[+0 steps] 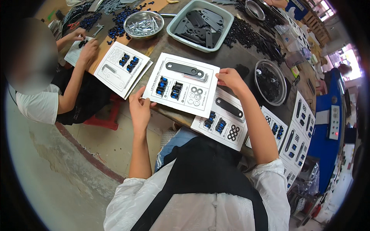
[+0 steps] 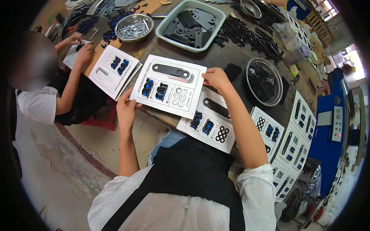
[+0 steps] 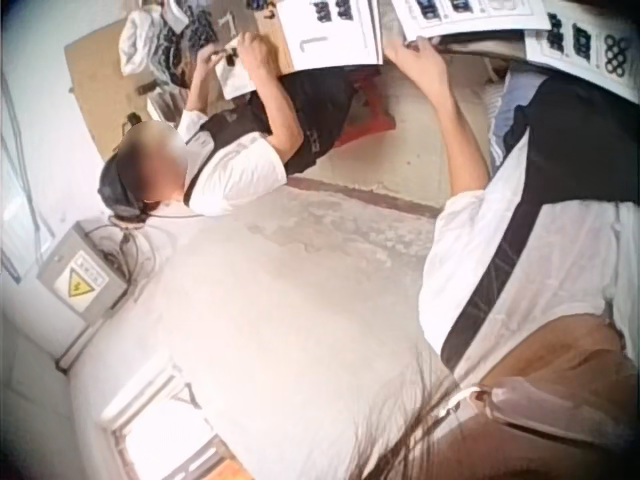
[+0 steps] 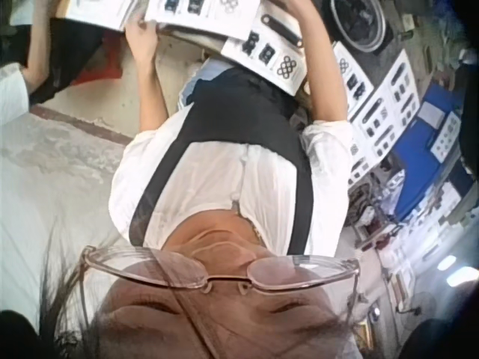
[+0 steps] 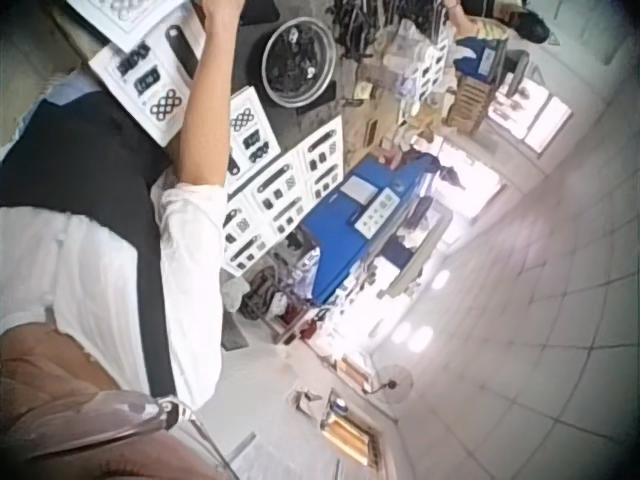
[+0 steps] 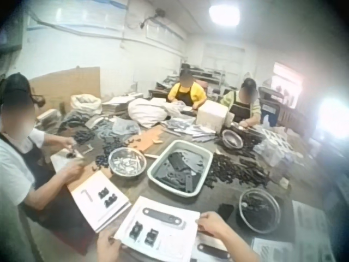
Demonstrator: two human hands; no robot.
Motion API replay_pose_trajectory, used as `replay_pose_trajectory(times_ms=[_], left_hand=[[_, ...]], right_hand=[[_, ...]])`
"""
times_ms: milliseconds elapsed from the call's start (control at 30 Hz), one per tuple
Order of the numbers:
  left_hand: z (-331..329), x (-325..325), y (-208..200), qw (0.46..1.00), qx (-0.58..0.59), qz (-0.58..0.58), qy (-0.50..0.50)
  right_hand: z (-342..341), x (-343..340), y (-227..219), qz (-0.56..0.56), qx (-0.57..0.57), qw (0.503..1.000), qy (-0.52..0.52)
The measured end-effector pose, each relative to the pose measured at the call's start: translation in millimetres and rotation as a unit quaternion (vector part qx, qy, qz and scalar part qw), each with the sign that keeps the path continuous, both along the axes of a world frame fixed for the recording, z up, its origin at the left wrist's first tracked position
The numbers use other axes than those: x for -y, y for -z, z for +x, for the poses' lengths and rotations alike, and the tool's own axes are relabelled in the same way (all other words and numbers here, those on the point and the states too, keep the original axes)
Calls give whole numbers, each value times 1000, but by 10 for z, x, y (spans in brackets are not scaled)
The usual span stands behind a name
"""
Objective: The person assembles door lock components by hand, placing black handles, blue cylinders, and black rings onto printed cardboard templates. The person arranges the finished templates on the table and stacks them.
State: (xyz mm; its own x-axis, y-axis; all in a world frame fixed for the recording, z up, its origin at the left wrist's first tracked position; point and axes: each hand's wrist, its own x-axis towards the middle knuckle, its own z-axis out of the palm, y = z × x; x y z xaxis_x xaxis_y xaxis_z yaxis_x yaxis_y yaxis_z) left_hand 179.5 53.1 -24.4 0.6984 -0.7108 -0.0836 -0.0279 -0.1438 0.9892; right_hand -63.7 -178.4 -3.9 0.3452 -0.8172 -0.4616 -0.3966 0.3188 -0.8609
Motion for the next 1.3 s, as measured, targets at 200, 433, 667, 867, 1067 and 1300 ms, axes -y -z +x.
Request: replay_pose_trajectory(times_ms=[200, 433, 667, 867, 1067, 1300], left_hand=[[-520, -107, -137, 992, -71, -41, 93], [-1135, -157, -59, 975, -113, -22, 191], [-1330, -271, 105, 969, -78, 13, 236], [-1374, -305, -35, 968, -32, 49, 242], [-1362, -331, -83, 959, 115, 75, 246], [-1341, -324, -85, 955, 114, 88, 259]], right_hand=[[-879, -347, -209, -9, 2, 1000, 16], [-1790, -725, -39, -39, -52, 994, 92], [-2012, -893, 144, -66, -54, 988, 132], [-2048, -948, 256, -69, -88, 984, 136], [-2005, -983, 232, -71, -89, 983, 141], [-1986, -1024, 243, -104, -96, 980, 137]])
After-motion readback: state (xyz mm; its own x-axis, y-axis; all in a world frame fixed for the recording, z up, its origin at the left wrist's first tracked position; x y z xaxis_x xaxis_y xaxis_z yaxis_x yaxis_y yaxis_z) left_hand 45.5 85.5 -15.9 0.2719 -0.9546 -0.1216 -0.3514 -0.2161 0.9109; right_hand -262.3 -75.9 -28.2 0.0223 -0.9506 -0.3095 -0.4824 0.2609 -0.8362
